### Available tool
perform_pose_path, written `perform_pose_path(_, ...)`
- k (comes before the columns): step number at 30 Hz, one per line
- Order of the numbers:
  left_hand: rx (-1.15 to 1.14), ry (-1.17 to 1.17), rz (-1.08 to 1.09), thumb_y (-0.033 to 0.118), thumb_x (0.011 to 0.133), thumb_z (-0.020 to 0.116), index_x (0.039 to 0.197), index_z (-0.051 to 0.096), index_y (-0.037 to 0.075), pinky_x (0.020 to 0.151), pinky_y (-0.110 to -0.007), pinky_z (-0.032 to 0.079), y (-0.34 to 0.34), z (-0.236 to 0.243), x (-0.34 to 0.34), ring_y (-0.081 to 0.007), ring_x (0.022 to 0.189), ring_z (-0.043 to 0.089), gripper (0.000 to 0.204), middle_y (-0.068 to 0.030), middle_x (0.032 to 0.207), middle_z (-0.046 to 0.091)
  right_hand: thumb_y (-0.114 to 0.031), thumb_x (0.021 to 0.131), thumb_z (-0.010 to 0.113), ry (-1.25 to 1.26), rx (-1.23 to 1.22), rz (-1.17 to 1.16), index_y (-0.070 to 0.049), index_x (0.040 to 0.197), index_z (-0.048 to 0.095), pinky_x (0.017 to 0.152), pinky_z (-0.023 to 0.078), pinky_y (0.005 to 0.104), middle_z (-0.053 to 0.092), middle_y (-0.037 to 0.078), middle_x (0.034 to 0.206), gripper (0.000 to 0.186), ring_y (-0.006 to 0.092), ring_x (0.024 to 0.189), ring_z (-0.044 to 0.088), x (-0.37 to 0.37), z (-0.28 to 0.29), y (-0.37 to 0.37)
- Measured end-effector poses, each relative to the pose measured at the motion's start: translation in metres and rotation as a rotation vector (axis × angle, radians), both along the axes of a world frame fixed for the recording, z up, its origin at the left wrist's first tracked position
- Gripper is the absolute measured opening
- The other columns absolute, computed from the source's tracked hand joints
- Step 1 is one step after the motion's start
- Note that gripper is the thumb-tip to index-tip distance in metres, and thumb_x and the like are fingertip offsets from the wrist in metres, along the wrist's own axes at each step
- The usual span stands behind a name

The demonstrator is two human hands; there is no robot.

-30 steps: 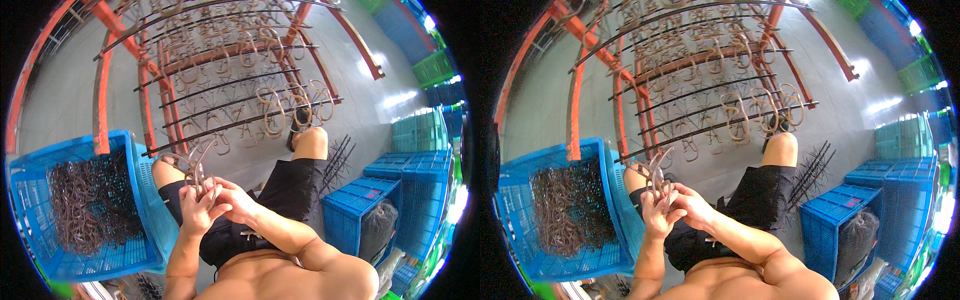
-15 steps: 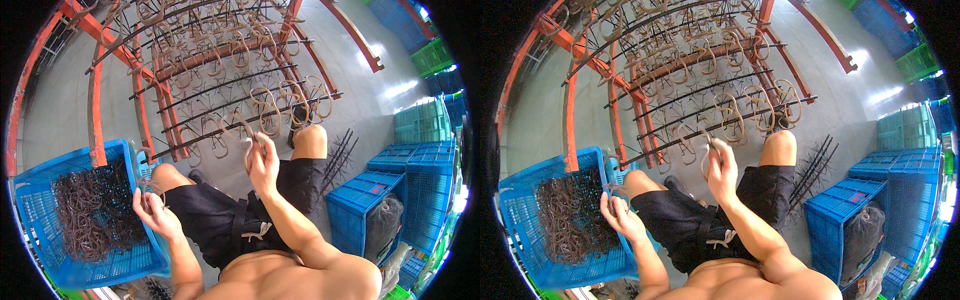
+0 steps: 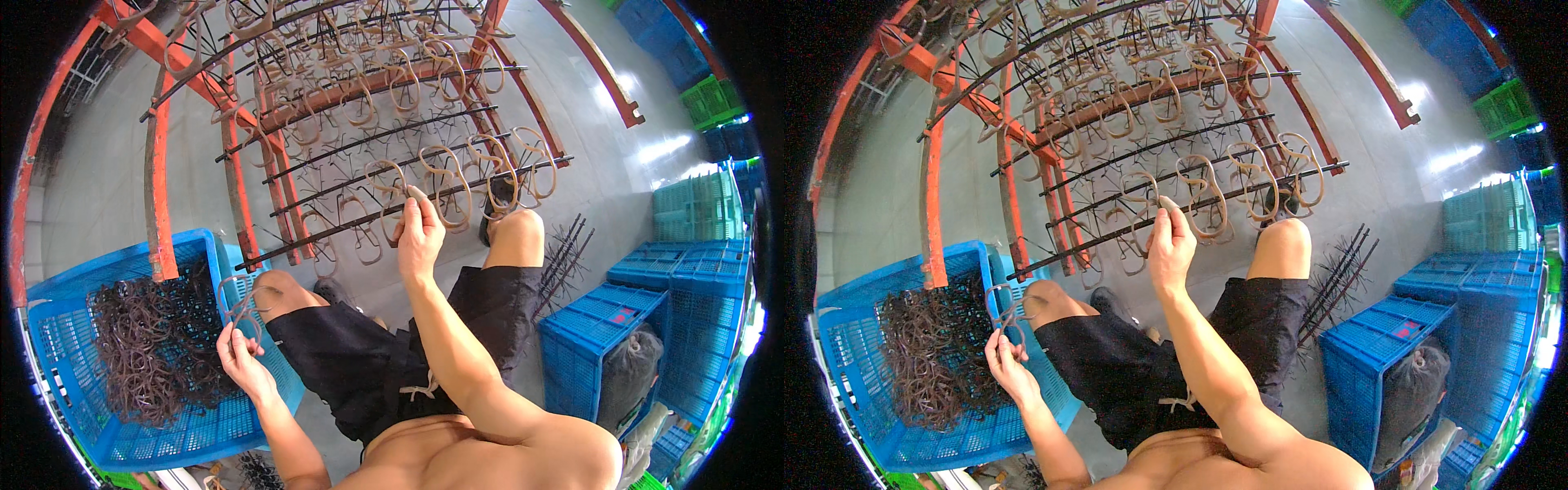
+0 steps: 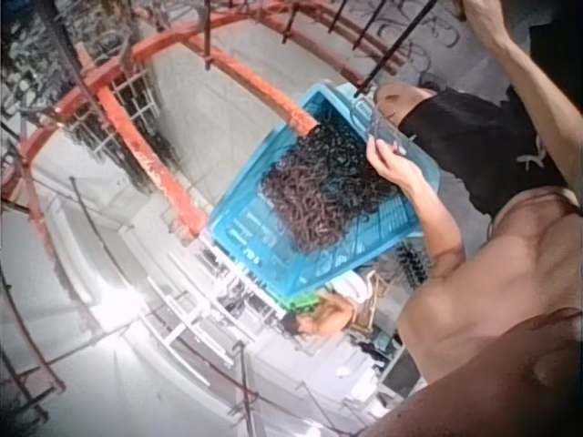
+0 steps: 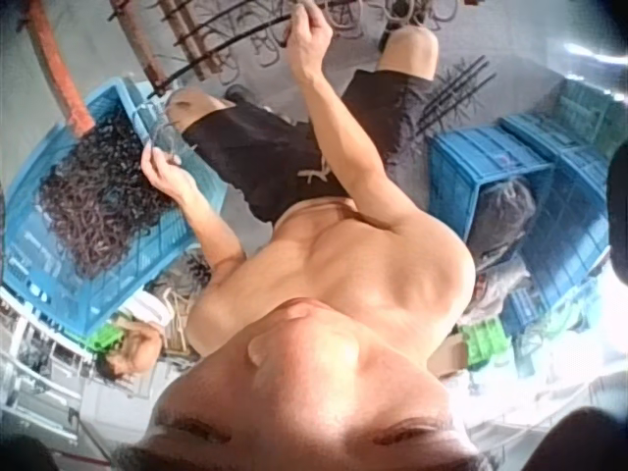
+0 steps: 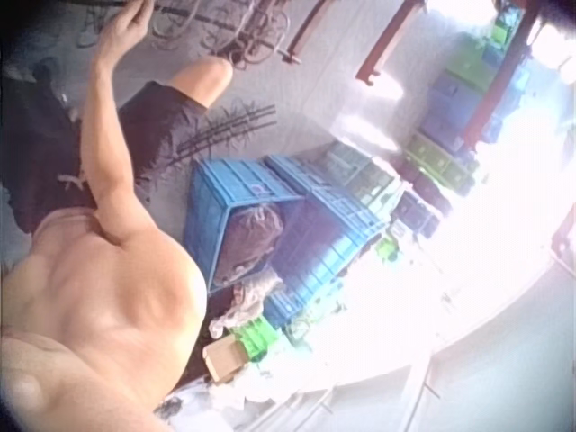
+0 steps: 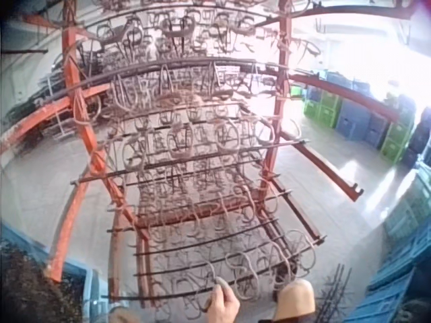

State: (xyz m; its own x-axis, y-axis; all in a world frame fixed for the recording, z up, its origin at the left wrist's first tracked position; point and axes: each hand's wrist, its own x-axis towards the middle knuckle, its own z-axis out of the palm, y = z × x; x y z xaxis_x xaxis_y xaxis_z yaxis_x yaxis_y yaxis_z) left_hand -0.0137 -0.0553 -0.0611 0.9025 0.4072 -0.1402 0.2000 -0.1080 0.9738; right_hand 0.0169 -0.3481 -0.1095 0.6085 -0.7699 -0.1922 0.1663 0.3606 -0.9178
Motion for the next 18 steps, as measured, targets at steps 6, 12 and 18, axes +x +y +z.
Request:
perform_pose_path(6,-0.331,-0.038,-0.051,0.014,0.093,0.048,0.114,0.055,0.005,0.053,-0.02,0.036,0.003,-0.001,-0.001,-0.0048,0.05,0.031,0.024,0.0038,0.063,0.036,-0.014,0.094,0.048,0.042,-0.056,0.024,0.001,0.114,0.056,0.044,0.031,0.0176,0.043,-0.007,0.059,0.026,0.0018,0.049,0.036,0.008,-0.005,0.015)
perform_pose_path(12,-0.236,-0.099,-0.133,0.014,0.095,0.045,0.132,0.037,0.006,0.051,-0.022,0.035,-0.014,0.004,-0.004,-0.008,0.059,0.04,0.039,-0.0003,0.067,0.043,-0.008,0.091,0.05,0.231,-0.528,-0.008,0.0,0.111,0.058,0.048,0.037,0.021,0.048,-0.001,0.06,0.022,0.0047,0.052,0.041,0.013,0.001,0.018)
perform_pose_path(18,-0.251,-0.077,-0.237,0.017,0.093,0.048,0.113,0.05,0.001,0.052,-0.021,0.04,-0.033,0.011,-0.006,-0.0096,0.061,0.047,0.025,-0.0024,0.071,0.052,-0.007,0.09,0.05,0.142,-0.567,0.032,0.0,0.11,0.059,0.048,0.038,0.0221,0.05,0.001,0.059,0.022,0.0059,0.051,0.043,0.009,-0.003,0.013)
